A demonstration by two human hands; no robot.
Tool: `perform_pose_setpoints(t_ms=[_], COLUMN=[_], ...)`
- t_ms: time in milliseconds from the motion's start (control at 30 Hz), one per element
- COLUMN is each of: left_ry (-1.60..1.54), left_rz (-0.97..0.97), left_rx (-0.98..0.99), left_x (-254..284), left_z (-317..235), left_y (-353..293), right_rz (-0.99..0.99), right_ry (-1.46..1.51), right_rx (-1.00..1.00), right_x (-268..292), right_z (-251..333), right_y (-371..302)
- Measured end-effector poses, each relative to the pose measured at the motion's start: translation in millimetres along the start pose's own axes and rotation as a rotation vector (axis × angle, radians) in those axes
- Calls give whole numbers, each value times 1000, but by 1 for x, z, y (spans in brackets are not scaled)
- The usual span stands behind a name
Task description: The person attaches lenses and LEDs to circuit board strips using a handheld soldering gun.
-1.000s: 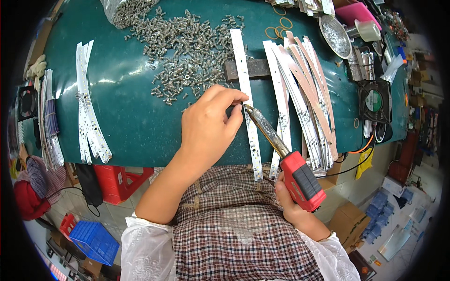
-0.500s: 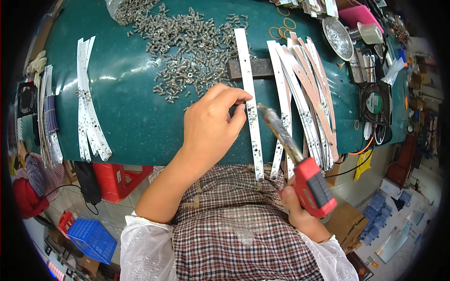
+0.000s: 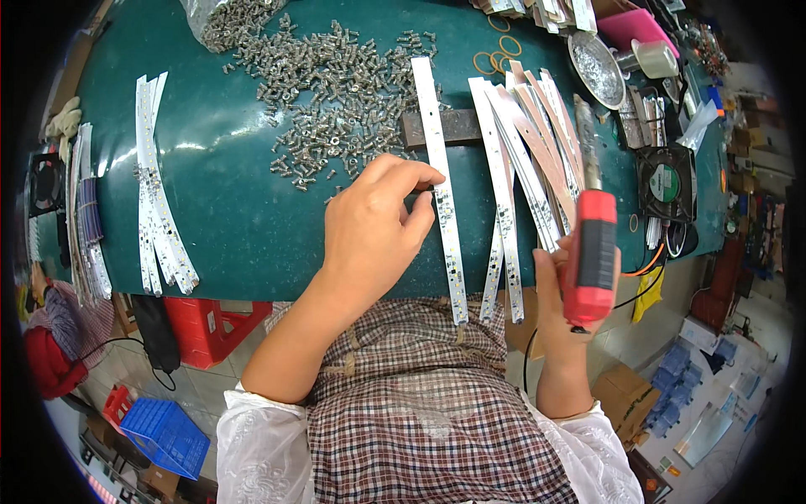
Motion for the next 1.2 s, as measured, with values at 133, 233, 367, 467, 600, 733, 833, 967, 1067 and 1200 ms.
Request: perform_pose_setpoints(t_ms=[133,233,367,467,600,733,833,967,1067,1200], left_ry=[-5,29,-10,-235,-235,-148,-12,356,443,527], left_rz=[56,78,98,107,73,-119,-279,-382,-408,-434], left_rx=[32,1,-6,50,11,45,176,277,278,277], left_x=[0,-1,-2,-3,19,84,138,213,236,250], left_z=[-3,-6,-7,-6,-20,-14,21,59,73,84], left_y=[0,-1,-3,-7,-10,-5,3,-3,-1,-2], right_rz=[103,105,115,110,88,98,97,94,86,100], right_ry=[-198,-267,-318,-342,-400,-422,-402,-349,-250,-188], right_rx=[203,217,179,113,148,80,47,35,-65,-142], right_x=[-18,-28,-35,-37,-34,-33,-31,-31,-28,-27], right_z=[10,12,11,12,15,10,5,3,-3,-7], right_y=[9,12,13,15,17,16,18,18,17,16])
Point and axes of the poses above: each hand's wrist, its own y-axis towards the middle knuckle, its own x-axis out of the back of the hand, z = x × y, the point moved 7 cm from there along y, towards the middle knuckle, and after that the axes turned 9 degrees about x, right-handed, at the moved point
